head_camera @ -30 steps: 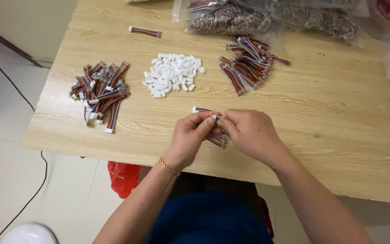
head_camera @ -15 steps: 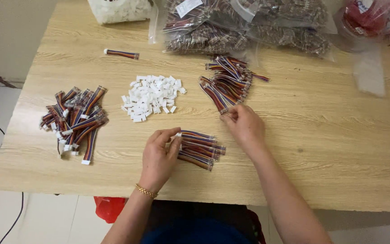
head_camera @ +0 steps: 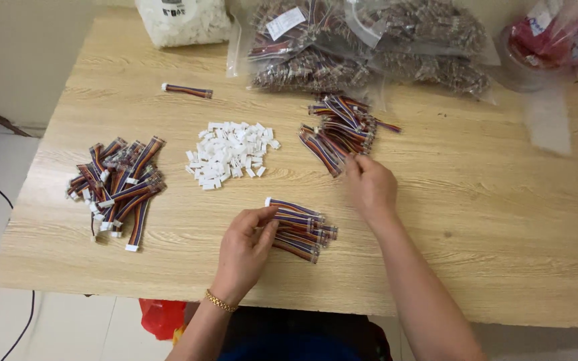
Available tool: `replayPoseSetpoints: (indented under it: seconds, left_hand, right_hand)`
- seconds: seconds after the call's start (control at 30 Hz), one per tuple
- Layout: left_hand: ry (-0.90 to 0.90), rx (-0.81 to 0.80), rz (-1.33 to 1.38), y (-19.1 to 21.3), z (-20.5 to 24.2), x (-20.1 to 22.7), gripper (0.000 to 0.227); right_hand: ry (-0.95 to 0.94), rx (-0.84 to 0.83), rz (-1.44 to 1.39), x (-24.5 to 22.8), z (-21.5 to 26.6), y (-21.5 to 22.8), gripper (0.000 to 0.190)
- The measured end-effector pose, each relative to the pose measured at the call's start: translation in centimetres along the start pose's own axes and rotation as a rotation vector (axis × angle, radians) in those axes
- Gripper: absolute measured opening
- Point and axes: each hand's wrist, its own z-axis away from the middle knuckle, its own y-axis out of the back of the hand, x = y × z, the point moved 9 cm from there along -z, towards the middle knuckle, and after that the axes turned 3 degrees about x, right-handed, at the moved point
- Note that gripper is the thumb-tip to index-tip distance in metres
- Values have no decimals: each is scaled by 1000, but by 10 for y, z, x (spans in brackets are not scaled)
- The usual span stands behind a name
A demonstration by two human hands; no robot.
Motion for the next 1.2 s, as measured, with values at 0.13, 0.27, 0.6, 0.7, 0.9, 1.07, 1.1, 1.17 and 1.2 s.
replayPoseSetpoints:
  seconds: [0.13, 0.27, 0.6, 0.7, 0.9, 1.07, 1.1, 1.17, 1.2]
  left_hand:
    - [-37, 23, 4, 5, 1, 10, 23]
    - [-194, 77, -22, 10, 4, 42, 23]
    - [-931, 452, -574, 25, 25, 160, 21]
    - [-944, 413, -571, 26, 29, 162, 17]
    - [-660, 151, -265, 14, 12, 111, 10]
    - [-355, -207, 77, -12, 7, 89, 12]
    - [-250, -291, 210, -17, 6, 84, 15]
    - [-163, -327, 289, -17, 12, 89, 18]
    - [-78, -360, 369, -19, 16, 89, 20]
  right_hand:
    - [-73, 169, -490, 13, -6, 24, 17]
    - [-228, 60, -789, 15, -8, 24, 16]
    - [-209, -321, -1120, -59, 81, 36, 22]
    - [-123, -410, -1173, -67, 93, 33, 23]
    - [64, -279, -1018, -75, 90, 58, 28]
    - [293, -197, -781, -103, 89, 83, 19]
    - [309, -182, -770, -106, 88, 84, 12]
    - [303, -126, -741, -99, 85, 86, 13]
    - [301, -69, -708, -94, 83, 90, 17]
